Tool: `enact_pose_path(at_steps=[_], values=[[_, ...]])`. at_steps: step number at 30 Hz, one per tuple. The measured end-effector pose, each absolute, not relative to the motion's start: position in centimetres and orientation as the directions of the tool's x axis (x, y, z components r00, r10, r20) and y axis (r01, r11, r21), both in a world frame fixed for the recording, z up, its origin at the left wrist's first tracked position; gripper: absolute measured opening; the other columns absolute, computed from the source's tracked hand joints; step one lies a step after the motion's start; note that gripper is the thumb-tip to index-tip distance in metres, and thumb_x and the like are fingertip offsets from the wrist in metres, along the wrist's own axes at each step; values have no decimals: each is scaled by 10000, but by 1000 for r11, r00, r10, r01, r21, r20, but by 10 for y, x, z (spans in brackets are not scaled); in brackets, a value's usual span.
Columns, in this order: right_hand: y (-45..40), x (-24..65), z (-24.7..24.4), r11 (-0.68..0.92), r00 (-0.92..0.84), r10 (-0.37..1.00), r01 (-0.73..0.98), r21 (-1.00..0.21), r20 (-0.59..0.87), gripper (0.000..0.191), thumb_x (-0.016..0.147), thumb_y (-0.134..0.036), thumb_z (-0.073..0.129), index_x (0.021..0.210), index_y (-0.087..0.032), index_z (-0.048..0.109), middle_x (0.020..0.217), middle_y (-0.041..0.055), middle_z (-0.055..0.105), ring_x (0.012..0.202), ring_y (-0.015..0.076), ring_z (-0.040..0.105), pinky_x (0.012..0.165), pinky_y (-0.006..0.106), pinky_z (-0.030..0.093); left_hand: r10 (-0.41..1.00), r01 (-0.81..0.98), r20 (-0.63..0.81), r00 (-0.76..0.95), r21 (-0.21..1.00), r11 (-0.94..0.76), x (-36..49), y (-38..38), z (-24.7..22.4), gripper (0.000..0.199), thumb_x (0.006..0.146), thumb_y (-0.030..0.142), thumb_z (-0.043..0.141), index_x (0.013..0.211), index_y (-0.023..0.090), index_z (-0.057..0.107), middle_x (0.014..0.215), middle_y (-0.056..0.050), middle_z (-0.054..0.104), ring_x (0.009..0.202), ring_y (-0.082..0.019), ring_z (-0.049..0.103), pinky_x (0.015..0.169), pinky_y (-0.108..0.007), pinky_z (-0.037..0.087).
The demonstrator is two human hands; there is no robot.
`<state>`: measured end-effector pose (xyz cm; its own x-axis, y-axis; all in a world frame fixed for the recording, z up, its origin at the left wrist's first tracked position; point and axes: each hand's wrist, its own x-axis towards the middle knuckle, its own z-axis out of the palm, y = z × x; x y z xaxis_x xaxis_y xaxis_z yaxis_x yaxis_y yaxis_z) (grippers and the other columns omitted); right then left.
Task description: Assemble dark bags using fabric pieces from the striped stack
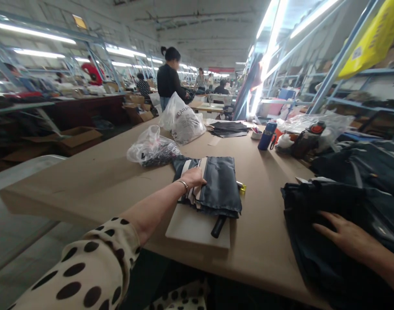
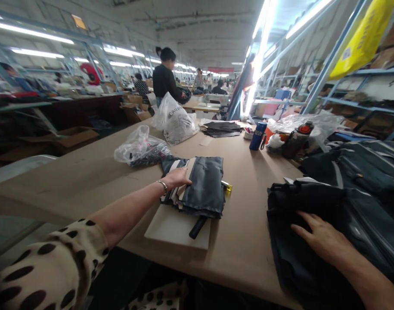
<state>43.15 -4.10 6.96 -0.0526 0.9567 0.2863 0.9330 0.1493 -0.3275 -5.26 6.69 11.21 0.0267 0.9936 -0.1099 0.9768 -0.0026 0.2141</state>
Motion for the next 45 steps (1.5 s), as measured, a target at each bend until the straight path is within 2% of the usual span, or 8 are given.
enact_pose_path(at_steps=[4,13,18,22,27,31,38,45], values=[[-62,395,95,234,-148,951,919,-318,272,485,762,-530,480,1087,-202,630,1169,124,615,1091,321,573,944,506,462,991,977,-137,-6,210,35,-54,72,114,391,690,336,712,965,79,607,986,-134,639,920,-213,607,798,-335,481],[-111,316,81,403,-267,877,862,-308,399,319,886,-433,451,1078,-247,625,1211,70,580,1108,249,558,903,424,520,993,963,114,24,264,-54,-36,56,128,122,763,143,533,874,118,578,849,-104,639,812,-199,606,689,-280,429],[-106,287,130,546,-346,741,809,-217,575,312,901,-310,473,1200,-242,533,1281,70,521,1218,247,450,974,434,456,905,892,328,272,268,-365,16,12,168,101,883,193,403,882,183,503,766,-24,598,725,-149,580,644,-245,374],[-92,267,195,554,-377,665,828,-86,645,405,889,-263,487,1291,-215,466,1356,83,450,1305,269,324,1056,457,340,689,726,355,632,40,-686,51,-32,186,102,856,123,407,839,179,491,768,-20,577,674,-156,542,603,-273,348],[-60,251,211,462,-450,835,886,39,317,650,728,-198,663,1338,-230,440,1365,109,446,1283,344,339,1038,502,269,482,510,227,846,-83,-856,73,-68,166,107,824,103,475,891,186,482,838,-18,587,689,-184,536,645,-326,396],[-49,253,170,356,-365,925,930,-91,-106,205,812,-189,517,938,-184,679,899,109,682,867,252,631,762,332,440,452,476,190,872,-108,-873,71,-82,134,96,803,129,522,831,194,456,816,-16,561,696,-205,510,648,-366,392],[-76,260,118,263,-296,955,783,-563,35,321,814,-364,572,1078,-184,605,1006,55,637,867,175,601,762,250,437,450,483,239,860,-100,-870,59,-94,100,135,805,188,584,775,192,452,774,-8,543,704,-208,484,652,-368,370],[-100,237,99,332,-367,927,897,-294,-74,348,825,-151,460,1158,-173,557,1098,104,593,998,220,577,834,297,422,452,477,222,864,-71,-876,62,-98,97,66,843,192,540,793,183,498,803,-32,545,750,-206,476,696,-373,373]])
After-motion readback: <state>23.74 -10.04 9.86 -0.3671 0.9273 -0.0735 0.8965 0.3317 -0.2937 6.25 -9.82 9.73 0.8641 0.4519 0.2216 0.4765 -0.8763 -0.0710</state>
